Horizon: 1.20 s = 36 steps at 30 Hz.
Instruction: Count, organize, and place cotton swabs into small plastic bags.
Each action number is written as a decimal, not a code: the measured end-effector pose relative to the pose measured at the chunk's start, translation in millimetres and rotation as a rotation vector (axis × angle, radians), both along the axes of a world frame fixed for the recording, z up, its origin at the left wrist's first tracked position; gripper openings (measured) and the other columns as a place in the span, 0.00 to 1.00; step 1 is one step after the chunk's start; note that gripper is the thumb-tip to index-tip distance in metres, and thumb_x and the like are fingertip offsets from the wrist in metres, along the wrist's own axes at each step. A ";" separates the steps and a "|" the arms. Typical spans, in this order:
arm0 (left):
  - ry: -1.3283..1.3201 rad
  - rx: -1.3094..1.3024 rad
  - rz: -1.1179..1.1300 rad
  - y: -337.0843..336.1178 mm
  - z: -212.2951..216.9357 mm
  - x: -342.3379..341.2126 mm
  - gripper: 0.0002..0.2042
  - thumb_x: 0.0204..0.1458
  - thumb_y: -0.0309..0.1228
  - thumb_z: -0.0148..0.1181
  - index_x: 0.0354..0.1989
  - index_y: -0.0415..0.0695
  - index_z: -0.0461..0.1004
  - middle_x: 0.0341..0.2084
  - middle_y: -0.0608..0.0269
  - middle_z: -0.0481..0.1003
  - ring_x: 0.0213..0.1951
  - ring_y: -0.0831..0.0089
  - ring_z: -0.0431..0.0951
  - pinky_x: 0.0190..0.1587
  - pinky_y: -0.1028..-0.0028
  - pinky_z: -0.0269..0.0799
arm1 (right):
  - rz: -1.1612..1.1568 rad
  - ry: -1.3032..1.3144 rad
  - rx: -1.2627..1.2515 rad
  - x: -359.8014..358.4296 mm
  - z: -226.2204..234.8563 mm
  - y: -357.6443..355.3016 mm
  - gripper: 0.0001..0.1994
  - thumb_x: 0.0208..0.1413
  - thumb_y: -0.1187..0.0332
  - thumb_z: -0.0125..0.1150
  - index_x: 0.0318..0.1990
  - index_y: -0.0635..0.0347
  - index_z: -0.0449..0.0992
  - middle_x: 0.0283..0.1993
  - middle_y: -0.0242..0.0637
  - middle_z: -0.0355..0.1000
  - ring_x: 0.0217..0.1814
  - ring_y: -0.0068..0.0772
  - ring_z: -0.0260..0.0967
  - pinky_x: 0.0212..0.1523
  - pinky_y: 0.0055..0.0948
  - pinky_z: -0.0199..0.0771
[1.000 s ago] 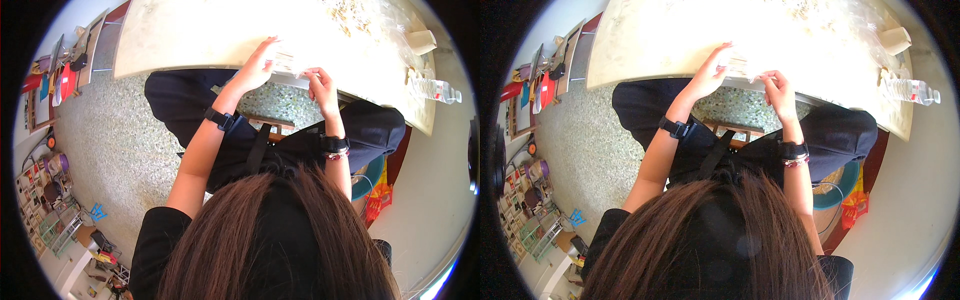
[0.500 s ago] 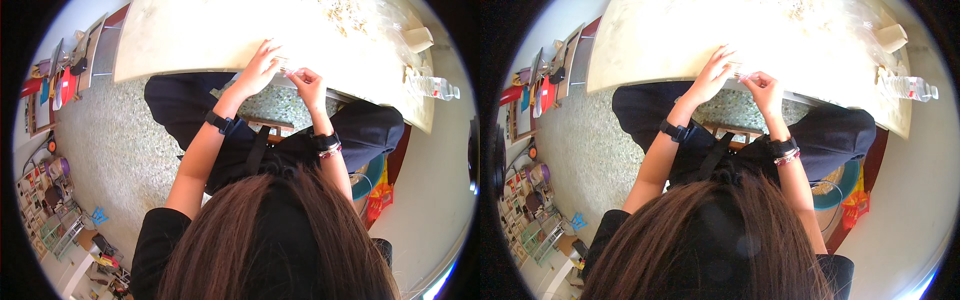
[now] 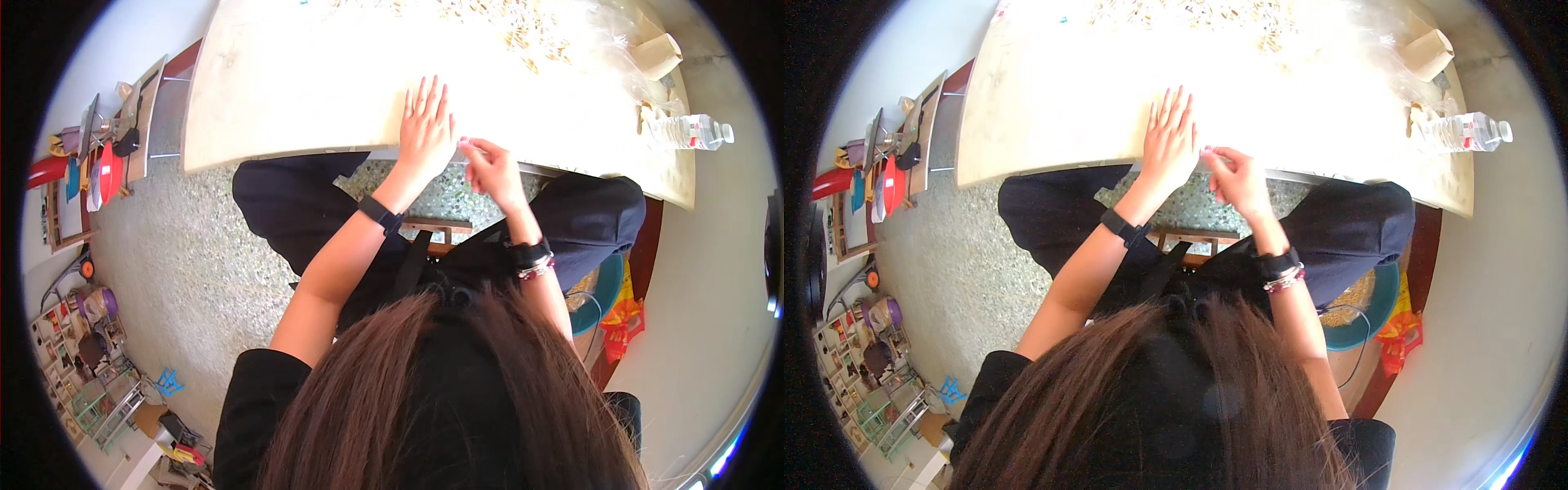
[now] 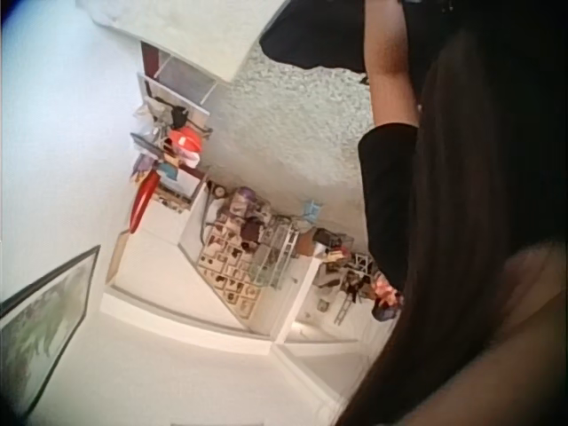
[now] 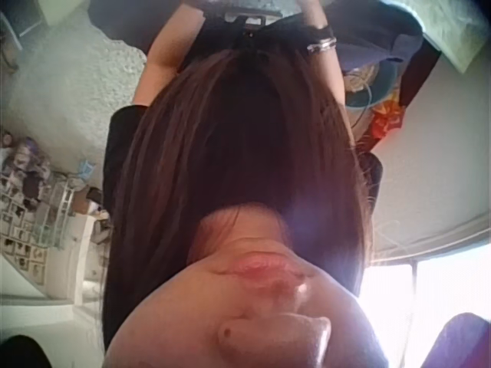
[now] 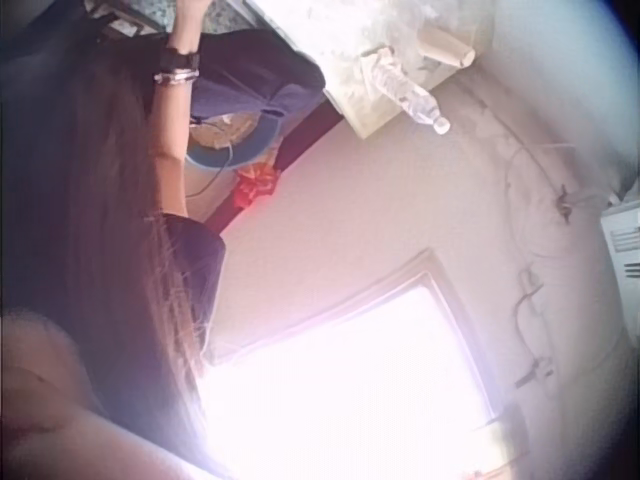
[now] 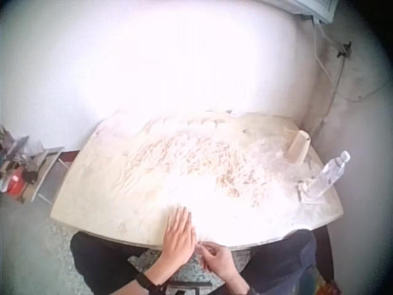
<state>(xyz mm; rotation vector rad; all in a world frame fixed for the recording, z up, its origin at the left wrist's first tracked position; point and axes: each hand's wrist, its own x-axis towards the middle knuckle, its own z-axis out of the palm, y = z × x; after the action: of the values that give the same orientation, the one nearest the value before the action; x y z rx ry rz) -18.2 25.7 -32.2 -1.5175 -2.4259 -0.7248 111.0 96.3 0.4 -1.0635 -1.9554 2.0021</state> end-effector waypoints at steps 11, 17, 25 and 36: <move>-1.115 0.155 -0.444 -18.5 44.7 -34.2 0.25 0.44 0.24 0.64 0.51 0.43 0.63 0.46 0.60 0.67 0.53 0.71 0.64 0.53 0.70 0.63 | 0.152 0.242 0.798 -18.9 56.1 32.8 0.07 0.53 0.68 0.56 0.39 0.55 0.74 0.27 0.40 0.72 0.27 0.36 0.71 0.30 0.28 0.69; -1.362 0.366 -0.362 -4.8 22.1 -13.7 0.12 0.41 0.23 0.66 0.34 0.40 0.70 0.30 0.66 0.74 0.37 0.80 0.72 0.42 0.76 0.69 | 0.322 0.141 0.713 -31.2 91.1 42.2 0.10 0.50 0.72 0.56 0.41 0.52 0.73 0.22 0.33 0.70 0.25 0.30 0.70 0.31 0.28 0.70; -1.073 0.254 -0.292 1.9 11.7 -4.9 0.15 0.44 0.24 0.62 0.43 0.38 0.70 0.38 0.59 0.75 0.43 0.74 0.73 0.42 0.73 0.69 | 0.157 0.302 1.383 -97.7 47.4 14.9 0.08 0.51 0.64 0.54 0.35 0.54 0.75 0.29 0.36 0.71 0.38 0.38 0.68 0.39 0.34 0.69; -1.056 0.444 -0.338 10.1 -4.0 1.3 0.16 0.44 0.24 0.62 0.43 0.37 0.70 0.38 0.58 0.75 0.42 0.71 0.74 0.43 0.72 0.70 | 0.276 -0.011 1.191 -100.5 22.5 4.6 0.09 0.53 0.63 0.51 0.32 0.56 0.76 0.30 0.37 0.73 0.36 0.41 0.69 0.39 0.36 0.69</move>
<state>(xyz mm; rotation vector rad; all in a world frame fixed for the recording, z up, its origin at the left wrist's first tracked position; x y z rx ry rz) -16.9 35.8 -36.2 -1.5658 -2.2464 -2.4412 10.6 100.9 22.9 -0.4773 -2.7081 0.5394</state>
